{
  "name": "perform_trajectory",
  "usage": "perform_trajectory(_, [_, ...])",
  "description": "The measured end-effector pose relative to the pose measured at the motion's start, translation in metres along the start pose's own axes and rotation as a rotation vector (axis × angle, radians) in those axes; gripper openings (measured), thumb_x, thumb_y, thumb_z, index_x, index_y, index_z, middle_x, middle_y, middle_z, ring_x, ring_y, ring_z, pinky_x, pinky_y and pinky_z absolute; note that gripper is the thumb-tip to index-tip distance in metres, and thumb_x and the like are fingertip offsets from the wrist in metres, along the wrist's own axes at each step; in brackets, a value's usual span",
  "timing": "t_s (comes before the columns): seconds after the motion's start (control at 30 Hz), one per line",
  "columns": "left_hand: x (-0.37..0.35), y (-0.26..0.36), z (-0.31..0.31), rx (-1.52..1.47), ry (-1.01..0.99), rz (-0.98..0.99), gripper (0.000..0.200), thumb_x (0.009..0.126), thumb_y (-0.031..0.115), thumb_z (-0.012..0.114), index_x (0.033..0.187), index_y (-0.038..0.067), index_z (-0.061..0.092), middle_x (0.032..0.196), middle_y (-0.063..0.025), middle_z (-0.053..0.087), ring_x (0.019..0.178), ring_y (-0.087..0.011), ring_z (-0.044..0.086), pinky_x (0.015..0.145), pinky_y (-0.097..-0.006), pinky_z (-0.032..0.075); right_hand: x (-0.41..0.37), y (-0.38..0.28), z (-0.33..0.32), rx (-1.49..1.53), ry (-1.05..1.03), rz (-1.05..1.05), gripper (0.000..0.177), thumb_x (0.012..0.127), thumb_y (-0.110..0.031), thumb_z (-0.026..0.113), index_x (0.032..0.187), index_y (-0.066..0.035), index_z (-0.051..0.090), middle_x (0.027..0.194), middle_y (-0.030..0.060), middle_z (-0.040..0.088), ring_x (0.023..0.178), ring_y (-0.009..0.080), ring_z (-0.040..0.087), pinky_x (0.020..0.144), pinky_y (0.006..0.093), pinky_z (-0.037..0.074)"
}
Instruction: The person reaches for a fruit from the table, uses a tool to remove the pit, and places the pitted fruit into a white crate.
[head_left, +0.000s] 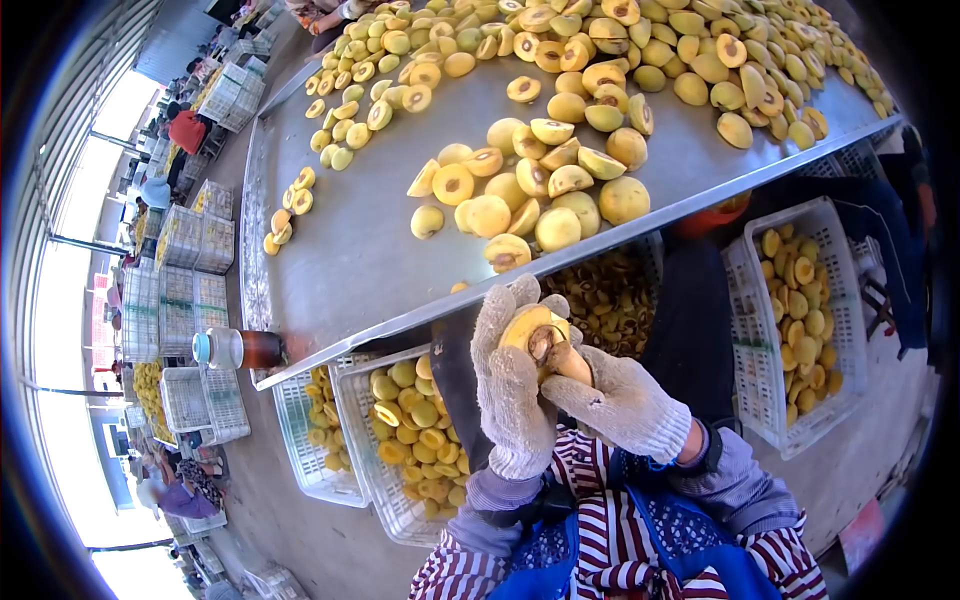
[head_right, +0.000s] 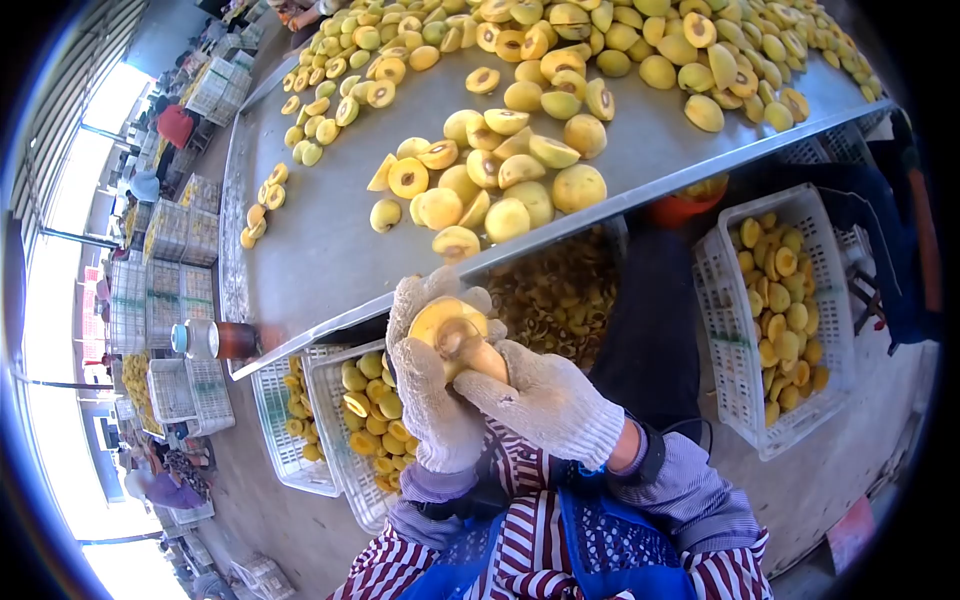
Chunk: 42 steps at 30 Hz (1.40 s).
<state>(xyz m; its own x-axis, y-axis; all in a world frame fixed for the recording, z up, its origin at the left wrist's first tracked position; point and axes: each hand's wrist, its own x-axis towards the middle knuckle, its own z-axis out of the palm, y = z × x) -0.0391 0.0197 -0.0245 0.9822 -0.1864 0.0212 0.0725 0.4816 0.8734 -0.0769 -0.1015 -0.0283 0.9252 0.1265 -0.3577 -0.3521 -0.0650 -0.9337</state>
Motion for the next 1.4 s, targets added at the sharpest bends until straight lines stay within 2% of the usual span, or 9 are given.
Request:
perform_trajectory(0.2, [0.018, 0.018, -0.003, 0.309, -0.09, -0.022, 0.043, 0.103, 0.025, 0.051, 0.135, -0.005, 0.05, 0.128, -0.0183, 0.06, 0.106, -0.0246, 0.064, 0.094, -0.0341, 0.051, -0.005, -0.021, -0.001, 0.45, -0.181, 0.242, 0.032, 0.096, -0.036, 0.063, 0.1, -0.004, 0.06, 0.066, 0.0011, 0.059, 0.049, 0.0077, 0.057, 0.044, 0.0218, 0.042])
perform_trajectory(0.27, [0.018, 0.012, -0.004, 0.519, -0.107, 0.024, 0.062, 0.101, 0.048, 0.05, 0.138, -0.001, 0.048, 0.13, -0.0177, 0.057, 0.11, -0.0247, 0.061, 0.094, -0.0366, 0.051, -0.006, -0.016, -0.007, 0.506, -0.209, 0.249, 0.032, 0.097, -0.037, 0.061, 0.096, -0.006, 0.059, 0.062, 0.0002, 0.057, 0.045, 0.0073, 0.053, 0.039, 0.0211, 0.038])
perform_trajectory(0.53, [0.001, -0.003, 0.002, 0.158, -0.101, -0.032, 0.082, 0.099, 0.062, 0.039, 0.153, 0.002, 0.023, 0.151, -0.0177, 0.037, 0.136, -0.0285, 0.042, 0.104, -0.0411, 0.048, -0.009, -0.012, -0.002, 0.575, -0.126, 0.171, 0.029, 0.098, -0.033, 0.061, 0.103, -0.005, 0.06, 0.065, -0.0015, 0.056, 0.048, 0.0046, 0.051, 0.042, 0.0198, 0.037])
perform_trajectory(0.73, [-0.002, -0.013, 0.002, 0.308, -0.059, 0.221, 0.081, 0.096, 0.059, 0.052, 0.149, 0.0, 0.032, 0.144, -0.0184, 0.045, 0.115, -0.0272, 0.057, 0.095, -0.0424, 0.052, -0.012, -0.011, 0.001, 0.633, -0.089, 0.15, 0.027, 0.098, -0.031, 0.061, 0.105, -0.004, 0.062, 0.07, -0.0012, 0.059, 0.051, 0.0044, 0.051, 0.045, 0.0206, 0.038])
perform_trajectory(0.97, [0.006, -0.003, 0.0, 0.35, -0.091, 0.115, 0.06, 0.101, 0.041, 0.053, 0.143, 0.0, 0.042, 0.14, -0.0172, 0.051, 0.115, -0.0246, 0.056, 0.097, -0.0402, 0.049, -0.01, -0.013, -0.006, 0.552, -0.181, 0.209, 0.032, 0.099, -0.036, 0.06, 0.094, -0.005, 0.062, 0.065, 0.0003, 0.058, 0.048, 0.0063, 0.052, 0.041, 0.0226, 0.038])
perform_trajectory(1.13, [0.017, 0.0, -0.014, 0.88, -0.335, 0.599, 0.046, 0.103, 0.032, 0.05, 0.136, 0.0, 0.05, 0.138, -0.0181, 0.052, 0.12, -0.0259, 0.055, 0.097, -0.0409, 0.049, -0.006, 0.017, -0.01, 0.645, -0.266, 0.288, 0.041, 0.099, -0.041, 0.057, 0.079, -0.005, 0.061, 0.058, 0.0019, 0.055, 0.041, 0.0088, 0.05, 0.037, 0.0246, 0.037])
perform_trajectory(1.23, [0.025, 0.001, -0.01, 0.726, -0.299, 0.355, 0.045, 0.099, 0.031, 0.055, 0.129, -0.002, 0.057, 0.126, -0.0186, 0.06, 0.109, -0.0249, 0.06, 0.092, -0.0365, 0.05, -0.007, 0.017, -0.004, 0.501, -0.161, 0.175, 0.05, 0.1, -0.047, 0.053, 0.069, -0.007, 0.057, 0.052, 0.0019, 0.052, 0.036, 0.011, 0.046, 0.033, 0.0261, 0.036])
perform_trajectory(1.3, [0.027, 0.021, -0.002, 0.251, -0.313, -0.152, 0.039, 0.096, 0.02, 0.059, 0.127, -0.004, 0.058, 0.123, -0.0206, 0.063, 0.11, -0.0279, 0.062, 0.096, -0.0378, 0.05, -0.009, 0.019, -0.006, 0.63, -0.325, 0.22, 0.052, 0.101, -0.047, 0.049, 0.066, -0.008, 0.054, 0.049, 0.0016, 0.049, 0.034, 0.012, 0.043, 0.032, 0.026, 0.035])
perform_trajectory(1.4, [0.029, 0.023, -0.002, 0.408, -0.357, -0.107, 0.048, 0.096, 0.039, 0.06, 0.119, -0.003, 0.064, 0.109, -0.0141, 0.068, 0.095, -0.0211, 0.064, 0.081, -0.0303, 0.051, -0.016, 0.017, -0.012, 0.941, -0.526, 0.2, 0.053, 0.104, -0.045, 0.045, 0.066, -0.009, 0.053, 0.047, 0.0011, 0.046, 0.032, 0.0127, 0.041, 0.031, 0.0255, 0.035])
